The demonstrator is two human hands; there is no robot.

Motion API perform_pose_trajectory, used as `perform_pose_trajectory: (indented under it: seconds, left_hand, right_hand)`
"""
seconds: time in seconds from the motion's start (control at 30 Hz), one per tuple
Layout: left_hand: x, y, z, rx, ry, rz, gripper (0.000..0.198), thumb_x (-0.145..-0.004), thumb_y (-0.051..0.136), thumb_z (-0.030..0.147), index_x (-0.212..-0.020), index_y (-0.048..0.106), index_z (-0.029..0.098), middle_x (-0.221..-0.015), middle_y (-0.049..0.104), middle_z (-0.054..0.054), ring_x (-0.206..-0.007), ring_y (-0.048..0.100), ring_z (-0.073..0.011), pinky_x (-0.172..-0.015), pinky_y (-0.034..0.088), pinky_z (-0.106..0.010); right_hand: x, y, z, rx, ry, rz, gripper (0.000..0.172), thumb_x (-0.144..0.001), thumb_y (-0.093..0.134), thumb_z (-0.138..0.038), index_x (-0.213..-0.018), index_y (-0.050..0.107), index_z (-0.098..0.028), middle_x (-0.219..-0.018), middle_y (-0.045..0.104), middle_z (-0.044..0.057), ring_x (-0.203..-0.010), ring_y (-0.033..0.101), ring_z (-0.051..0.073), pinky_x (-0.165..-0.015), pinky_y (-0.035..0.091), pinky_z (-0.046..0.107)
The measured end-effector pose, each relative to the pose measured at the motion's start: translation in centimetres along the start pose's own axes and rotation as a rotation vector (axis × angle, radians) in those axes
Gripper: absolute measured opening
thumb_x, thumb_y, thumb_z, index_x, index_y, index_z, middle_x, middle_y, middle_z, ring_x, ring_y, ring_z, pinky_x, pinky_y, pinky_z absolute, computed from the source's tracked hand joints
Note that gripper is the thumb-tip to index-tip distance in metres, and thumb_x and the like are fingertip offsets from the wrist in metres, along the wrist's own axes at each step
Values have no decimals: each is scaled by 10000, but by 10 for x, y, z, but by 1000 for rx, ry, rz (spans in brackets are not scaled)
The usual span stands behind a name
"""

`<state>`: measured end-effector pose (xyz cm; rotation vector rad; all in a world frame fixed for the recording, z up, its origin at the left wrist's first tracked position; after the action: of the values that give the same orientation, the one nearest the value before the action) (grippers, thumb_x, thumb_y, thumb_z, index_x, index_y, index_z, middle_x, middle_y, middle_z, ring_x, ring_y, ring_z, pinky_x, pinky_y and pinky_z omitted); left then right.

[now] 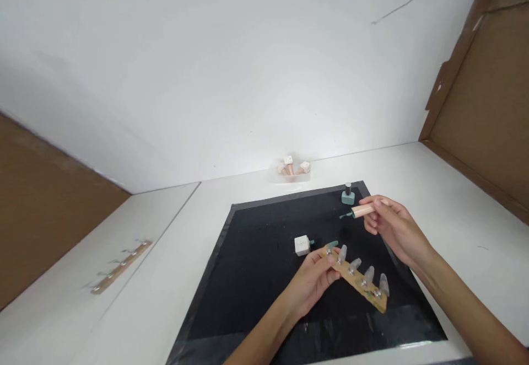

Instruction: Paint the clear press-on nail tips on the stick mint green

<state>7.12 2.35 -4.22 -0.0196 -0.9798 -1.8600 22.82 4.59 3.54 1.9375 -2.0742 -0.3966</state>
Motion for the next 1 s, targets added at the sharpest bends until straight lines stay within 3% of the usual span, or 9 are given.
perform_pose_trajectory:
  seconds: [0.17,0.5,0.7,1.0]
  left_hand:
    - [0,4,-3,179,-69,-44,374,-491,873,330,-727,668,124,-708,614,-8,-658,575,-103,-599,437,-195]
    - [9,11,16,118,35,-204,304,-488,859,248,-675,665,108,-633,543,12,-545,518,-56,-498,430,-135]
    - [12,9,22,141,61,-197,289,-459,858,246,-627,654,128,-645,509,22,-551,507,-65,-438,417,-142]
    - [17,10,29,-44,91,-148,330,-517,829,316,-508,568,116,-621,462,38,-466,441,-30,-355,333,-133]
  right_hand:
    - [5,9,-3,149,-84,-51,380,-760,652,-559,-761,704,-183,-474,444,-49,-484,396,102,-526,330,269]
    - [5,18,10,187,-53,-95,350,-786,638,-545,-760,702,-201,-457,428,-61,-465,379,89,-521,316,246]
    - [7,24,13,206,-77,-153,356,-785,627,-559,-746,715,-216,-463,446,-57,-445,376,80,-515,336,233]
    - [10,36,18,269,-89,-274,313,-817,609,-523,-749,714,-235,-516,511,-43,-439,412,70,-486,348,210]
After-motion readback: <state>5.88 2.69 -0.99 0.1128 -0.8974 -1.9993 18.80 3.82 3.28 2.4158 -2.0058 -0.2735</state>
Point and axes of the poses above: each hand's wrist, its own x-axis away from the middle knuckle, its own y-axis out of the palm, z = x × y, the point moved 6 cm from there along -x, towards the middle knuckle
